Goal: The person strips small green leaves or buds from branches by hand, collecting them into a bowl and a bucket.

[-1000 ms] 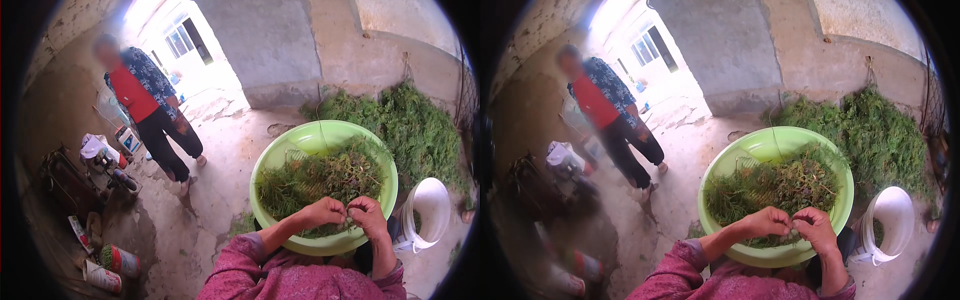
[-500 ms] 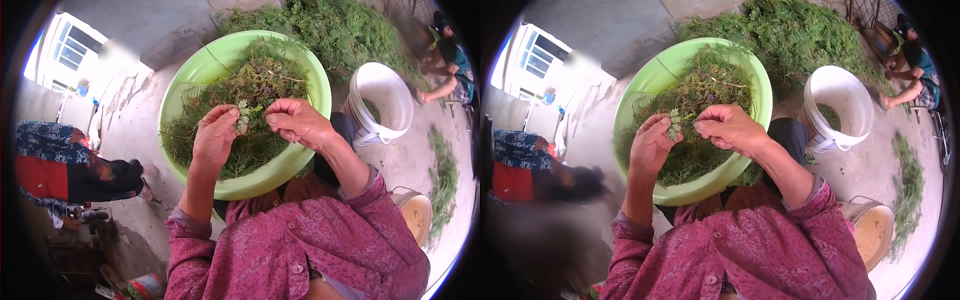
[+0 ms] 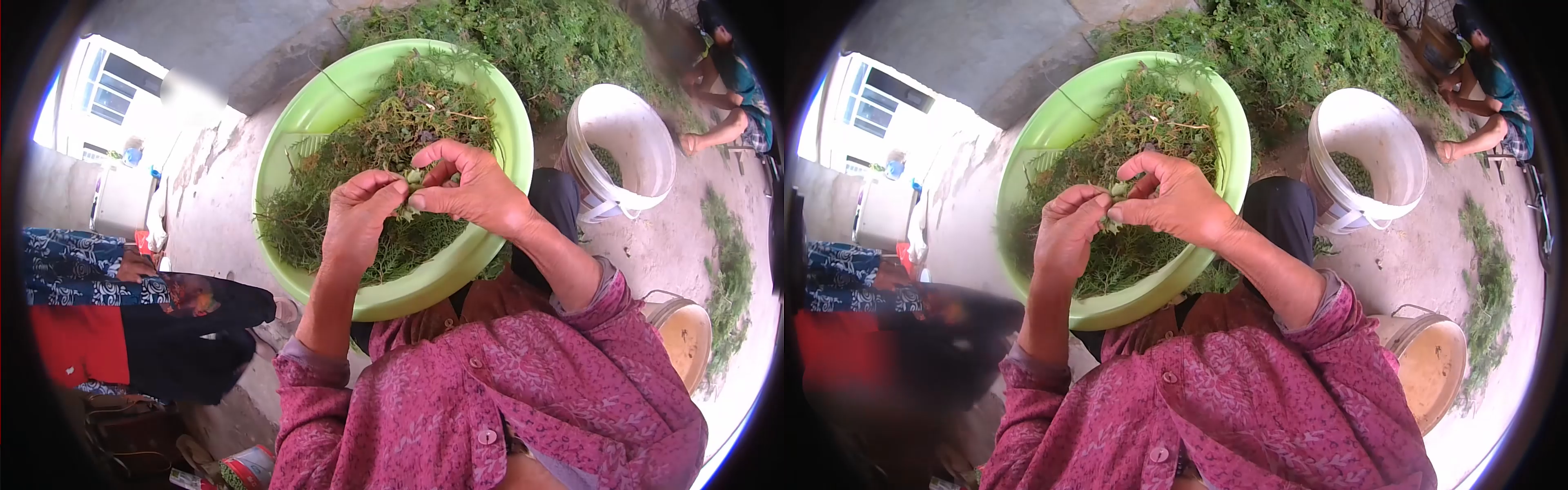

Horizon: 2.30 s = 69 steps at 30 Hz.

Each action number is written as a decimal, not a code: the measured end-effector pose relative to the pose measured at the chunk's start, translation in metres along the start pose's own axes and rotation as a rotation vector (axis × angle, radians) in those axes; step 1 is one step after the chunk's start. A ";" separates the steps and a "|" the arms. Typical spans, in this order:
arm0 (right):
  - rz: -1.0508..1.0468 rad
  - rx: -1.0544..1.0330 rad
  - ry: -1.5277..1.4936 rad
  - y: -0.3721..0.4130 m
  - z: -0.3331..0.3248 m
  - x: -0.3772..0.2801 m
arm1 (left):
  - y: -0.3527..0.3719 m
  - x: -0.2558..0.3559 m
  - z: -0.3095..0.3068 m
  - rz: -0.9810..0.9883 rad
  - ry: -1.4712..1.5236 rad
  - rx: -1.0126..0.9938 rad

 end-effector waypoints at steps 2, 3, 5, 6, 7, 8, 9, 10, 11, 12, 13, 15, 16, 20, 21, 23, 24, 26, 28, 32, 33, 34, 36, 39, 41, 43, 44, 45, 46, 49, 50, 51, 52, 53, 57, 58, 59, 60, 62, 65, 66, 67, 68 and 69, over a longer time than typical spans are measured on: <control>-0.029 -0.004 0.022 0.000 0.001 0.001 | 0.000 -0.001 0.002 -0.008 -0.025 -0.012; -0.041 -0.025 0.053 0.000 0.003 0.001 | 0.000 -0.001 0.004 -0.015 -0.048 -0.025; -0.053 -0.044 0.083 0.001 0.004 0.002 | 0.000 -0.004 0.002 -0.027 -0.089 -0.046; -0.010 -0.077 0.039 0.001 0.006 0.005 | -0.002 -0.005 0.001 -0.037 -0.129 -0.066; 0.032 -0.111 -0.003 0.000 0.008 0.008 | -0.003 -0.004 0.001 -0.035 -0.130 -0.066; 0.032 -0.112 -0.003 -0.001 0.008 0.006 | -0.003 -0.004 0.003 -0.028 -0.115 -0.068; 0.057 -0.129 -0.004 -0.001 0.009 0.005 | -0.002 -0.004 0.004 -0.022 -0.099 -0.069; 0.083 -0.146 -0.004 0.000 0.011 0.007 | -0.002 -0.005 0.004 -0.023 -0.098 -0.069; 0.082 -0.145 -0.002 0.000 0.010 0.007 | -0.002 -0.004 0.004 0.013 -0.144 -0.081; 0.085 -0.146 -0.006 0.000 0.010 0.008 | -0.003 -0.002 0.006 0.048 -0.190 -0.094; 0.088 -0.147 -0.009 0.000 0.010 0.008 | -0.004 0.000 0.007 0.052 -0.189 -0.096; 0.108 -0.170 -0.080 0.000 0.010 0.008 | -0.002 -0.003 0.010 -0.025 -0.034 -0.091; 0.130 -0.196 -0.153 0.001 0.012 0.009 | -0.003 -0.005 0.009 -0.026 -0.034 -0.092; 0.248 -0.251 -0.435 0.003 0.012 0.013 | -0.008 -0.005 0.008 -0.021 0.137 -0.019; 0.270 -0.305 -0.500 0.004 0.013 0.016 | -0.008 0.001 0.009 0.034 0.177 -0.002; 0.289 -0.363 -0.563 0.006 0.013 0.017 | -0.015 -0.001 -0.013 0.044 0.102 0.044; 0.324 -0.414 -0.653 0.009 0.016 0.017 | -0.020 0.000 -0.027 0.055 0.026 0.087; 0.354 -0.461 -0.749 0.011 0.020 0.015 | -0.019 -0.009 -0.041 -0.018 0.056 0.172; 0.426 -0.416 -0.872 0.009 0.021 0.016 | -0.017 -0.005 -0.038 -0.010 0.162 0.235; 0.312 -0.368 -0.485 0.005 0.018 0.020 | -0.018 -0.003 -0.018 -0.021 0.205 0.216; 0.294 -0.358 -0.451 0.005 0.018 0.019 | -0.019 -0.002 -0.012 0.003 0.226 0.203; 0.293 -0.350 -0.450 0.005 0.019 0.020 | -0.020 -0.001 -0.007 0.026 0.248 0.189; 0.289 -0.226 -0.289 0.001 0.012 0.026 | -0.019 0.006 0.001 0.072 0.142 0.178; 0.201 -0.146 -0.298 0.001 0.008 0.018 | -0.018 0.017 0.016 0.161 0.019 0.140; 0.210 -0.112 -0.291 -0.002 0.000 0.027 | -0.017 0.022 0.021 0.206 0.002 0.113; 0.213 -0.109 -0.351 0.001 0.000 0.022 | -0.017 0.024 0.021 0.212 -0.090 0.101; 0.215 -0.108 -0.411 0.003 0.000 0.018 | -0.016 0.025 0.021 0.209 -0.090 0.101; 0.236 -0.112 -0.416 0.004 0.002 0.017 | -0.016 0.023 0.022 0.171 -0.070 0.085; 0.240 -0.113 -0.418 0.003 0.002 0.018 | -0.016 0.021 0.024 0.133 -0.049 0.069; 0.227 -0.135 -0.466 0.002 0.004 0.017 | -0.016 0.020 0.031 0.099 -0.033 0.031; 0.212 -0.154 -0.522 0.002 0.003 0.015 | -0.018 0.018 0.031 0.098 -0.033 0.033; 0.196 -0.172 -0.578 0.003 0.004 0.013 | -0.021 0.015 0.027 0.106 -0.029 0.067; 0.196 -0.174 -0.578 0.004 0.004 0.014 | -0.022 0.013 0.024 0.116 -0.026 0.101; 0.209 -0.142 -0.609 0.003 0.002 0.016 | -0.023 0.011 0.026 0.118 -0.027 0.102; 0.200 -0.096 -0.672 0.002 -0.002 0.018 | -0.022 0.015 0.028 0.171 -0.069 0.129; 0.198 -0.095 -0.672 0.001 -0.004 0.019 | -0.022 0.013 0.028 0.141 -0.060 0.126; 0.194 -0.122 -0.676 0.000 -0.002 0.020 | -0.022 0.014 0.028 0.143 -0.060 0.124; 0.189 -0.149 -0.680 0.000 -0.001 0.020 | -0.021 0.015 0.027 0.141 -0.068 0.105; 0.175 -0.143 -0.695 0.001 0.000 0.016 | -0.023 0.016 0.026 0.142 -0.079 0.083; 0.183 -0.152 -0.710 0.003 0.001 0.015 | -0.029 0.025 0.016 0.267 -0.198 0.083; 0.205 -0.163 -0.714 0.005 0.002 0.016 | -0.035 0.026 -0.006 0.247 -0.068 0.206; 0.228 -0.189 -0.756 0.007 0.003 0.017 | -0.039 0.026 -0.023 0.229 0.062 0.323; 0.220 -0.189 -0.755 0.004 0.000 0.018 | -0.040 0.028 -0.025 0.235 0.060 0.318; 0.240 -0.198 -0.842 0.001 0.000 0.020 | -0.041 0.025 -0.023 0.184 0.210 0.274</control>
Point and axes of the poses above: each hand's wrist, its own y-axis away from the middle knuckle, its own z-axis out of the palm, x = y × z, the point moved 9 cm from there along -y, towards the middle knuckle, and after that the axes turned 4 degrees about z, right-handed, at the moved point
